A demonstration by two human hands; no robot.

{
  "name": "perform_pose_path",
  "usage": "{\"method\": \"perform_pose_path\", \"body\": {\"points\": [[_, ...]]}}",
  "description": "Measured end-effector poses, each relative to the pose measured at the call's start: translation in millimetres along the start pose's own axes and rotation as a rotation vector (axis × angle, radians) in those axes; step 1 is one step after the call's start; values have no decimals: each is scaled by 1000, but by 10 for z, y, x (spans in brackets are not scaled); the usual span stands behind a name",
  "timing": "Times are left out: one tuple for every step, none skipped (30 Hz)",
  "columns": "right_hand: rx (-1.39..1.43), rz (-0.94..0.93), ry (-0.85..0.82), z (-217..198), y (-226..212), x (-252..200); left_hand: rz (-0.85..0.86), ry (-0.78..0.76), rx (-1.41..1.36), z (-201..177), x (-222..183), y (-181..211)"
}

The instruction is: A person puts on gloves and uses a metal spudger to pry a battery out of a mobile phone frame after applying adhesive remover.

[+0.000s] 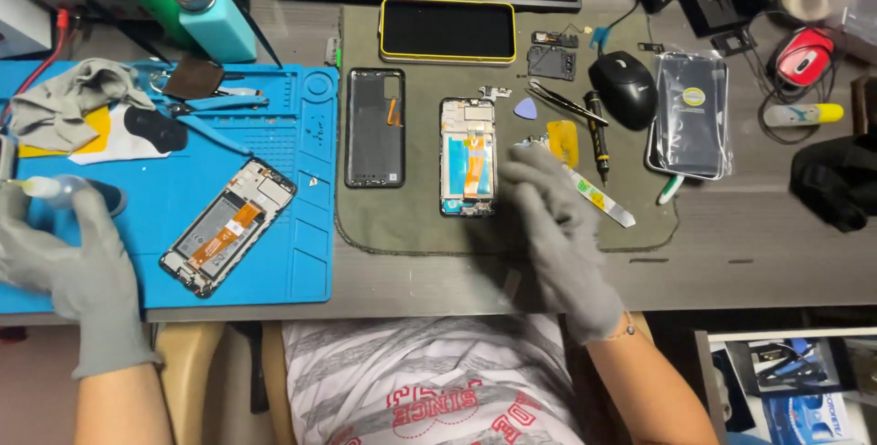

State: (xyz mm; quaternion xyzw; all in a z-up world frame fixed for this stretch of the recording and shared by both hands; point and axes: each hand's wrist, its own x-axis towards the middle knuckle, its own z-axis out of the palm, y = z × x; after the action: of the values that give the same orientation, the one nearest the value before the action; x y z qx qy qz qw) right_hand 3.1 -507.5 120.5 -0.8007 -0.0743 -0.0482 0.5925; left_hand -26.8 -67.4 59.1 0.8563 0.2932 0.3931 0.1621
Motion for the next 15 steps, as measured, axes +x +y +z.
{"method": "perform_pose_path", "body": {"points": [[7,-73,104,-107,92,7,-265,-127,-11,-65,-17,145],[2,-75,106,-223,173,25,-267,-129,-16,235,-32,-416],[-26,-133,151,-338,253,43,-63,-52,345,469,-98,-936],[-52,-190,195,-446,336,56,151,25,699,578,-233,-1484],[-55,-190,196,-503,383,66,150,23,696,940,-318,-1985],[-87,-207,294,-560,428,78,194,132,1196,1116,-397,-2476],[-118,-224,393,-616,471,88,233,250,1683,1159,-384,-2913],[-119,-226,388,-651,527,98,229,247,1685,1120,-439,-2876],[-89,-176,407,-687,581,109,159,488,1591,1080,-494,-2838],[-60,-124,425,-725,632,118,86,721,1483,1035,-545,-2798],[-60,-125,421,-727,633,159,83,718,1486,1051,-609,-2763],[-202,-73,398,-728,636,175,145,644,1094,1063,-657,-2728],[-344,-20,372,-733,639,191,200,560,701,1073,-703,-2690],[-485,29,350,-743,638,225,246,473,304,1075,-626,-1895],[-625,80,326,-755,635,259,285,378,-93,721,-571,-1023]]}}
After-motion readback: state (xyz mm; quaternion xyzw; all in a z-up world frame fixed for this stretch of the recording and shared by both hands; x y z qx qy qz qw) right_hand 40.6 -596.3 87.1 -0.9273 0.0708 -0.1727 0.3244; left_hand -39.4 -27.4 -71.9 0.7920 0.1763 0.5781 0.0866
